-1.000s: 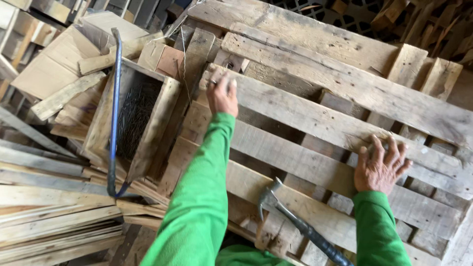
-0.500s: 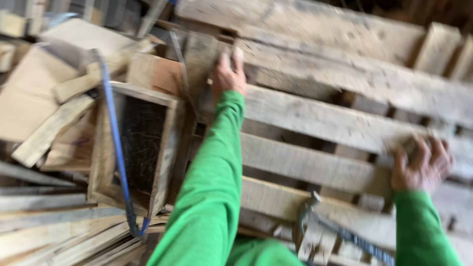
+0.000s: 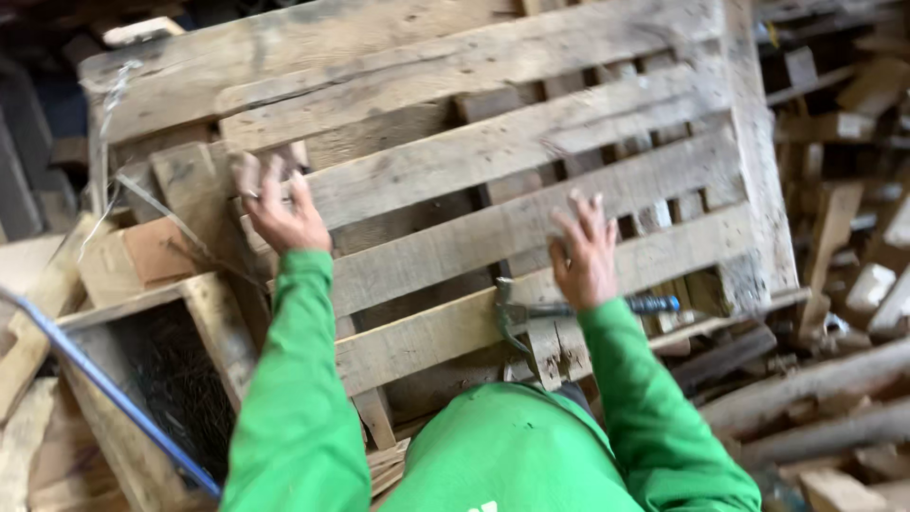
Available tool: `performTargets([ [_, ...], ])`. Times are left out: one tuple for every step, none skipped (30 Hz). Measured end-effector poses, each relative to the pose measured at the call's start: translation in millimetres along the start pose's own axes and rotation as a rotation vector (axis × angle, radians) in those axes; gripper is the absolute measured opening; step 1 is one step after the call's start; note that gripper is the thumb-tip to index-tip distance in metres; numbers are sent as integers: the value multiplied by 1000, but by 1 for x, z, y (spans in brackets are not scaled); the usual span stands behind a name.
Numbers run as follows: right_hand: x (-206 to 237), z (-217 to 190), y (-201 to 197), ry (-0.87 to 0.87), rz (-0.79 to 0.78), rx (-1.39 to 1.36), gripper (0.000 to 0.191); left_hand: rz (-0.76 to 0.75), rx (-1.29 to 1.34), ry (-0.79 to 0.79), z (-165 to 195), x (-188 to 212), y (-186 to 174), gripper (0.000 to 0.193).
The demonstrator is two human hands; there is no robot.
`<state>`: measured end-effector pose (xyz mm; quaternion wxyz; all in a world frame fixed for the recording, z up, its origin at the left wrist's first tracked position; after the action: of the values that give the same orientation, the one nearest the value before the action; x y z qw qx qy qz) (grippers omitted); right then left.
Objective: The person hammers nails into a wooden pallet, repeatedly taking nails from a nail box and driving them into the pallet boards with a claw hammer, repositioning the pallet between nails.
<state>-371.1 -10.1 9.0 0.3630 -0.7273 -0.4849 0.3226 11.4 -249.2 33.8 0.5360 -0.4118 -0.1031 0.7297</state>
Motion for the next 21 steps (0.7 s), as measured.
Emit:
performTargets([
  [33,-11,-7,-4,-9,-10,29,-92,65,-9,20,28,3,30],
  [65,-21,-13,-3,-6,-48,31,-177,135,-14,44,60,7,29],
  [94,-30,-19,-3,-4,-84,33,-310,98,58,73,97,10,25],
  [120,-36,-22,24,-24,-58,33,-410,217,18,96,136,11,29],
  [140,-39,-22,46,-46,-34,33,-459,176,41,119,170,10,29],
  [155,-40,-21,63,-71,-24,37,-461,225,59,141,198,4,34],
  [167,-40,-19,80,-100,-19,41,-464,268,74,155,222,-2,39],
  [175,-38,-16,93,-128,-14,45,-479,273,113,165,239,-6,47],
  [179,-37,-13,66,-135,32,45,-487,278,153,173,253,-7,55],
  [183,-36,-10,41,-146,76,45,-498,278,192,176,265,-8,63],
  [186,-33,-5,22,-163,116,45,-508,198,281,179,274,-7,64],
  [189,-30,-1,13,-177,115,45,-526,116,370,180,283,-4,65],
  [193,-26,3,9,-194,117,45,-546,37,459,180,292,-1,66],
  [197,-22,7,9,-210,122,45,-544,44,469,176,297,-1,68],
  [201,-20,7,0,-198,108,45,-555,52,475,172,302,-1,69],
  [205,-19,7,-5,-190,95,44,-570,60,478,170,308,0,70],
  [209,-18,8,-8,-199,87,46,-569,48,475,168,312,0,71],
  [212,-19,8,-21,-203,82,48,-556,37,473,167,315,-2,71],
  [215,-17,8,-10,-220,85,48,-554,50,472,168,318,-3,71],
  [217,-17,7,-4,-237,83,48,-549,58,470,170,319,-5,71],
  [218,-17,7,0,-258,75,48,-544,59,467,171,320,-6,72],
])
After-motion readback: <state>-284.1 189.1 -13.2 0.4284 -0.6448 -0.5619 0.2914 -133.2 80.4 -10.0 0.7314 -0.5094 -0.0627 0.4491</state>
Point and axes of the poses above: each hand's wrist, its own x-axis away from the middle knuckle, its own y-axis out of the palm, z = x × y, the point moved 10 cm from there along -x, towards the middle knuckle, and after that the axes turned 7 degrees about -x, right-handed, at the moved point
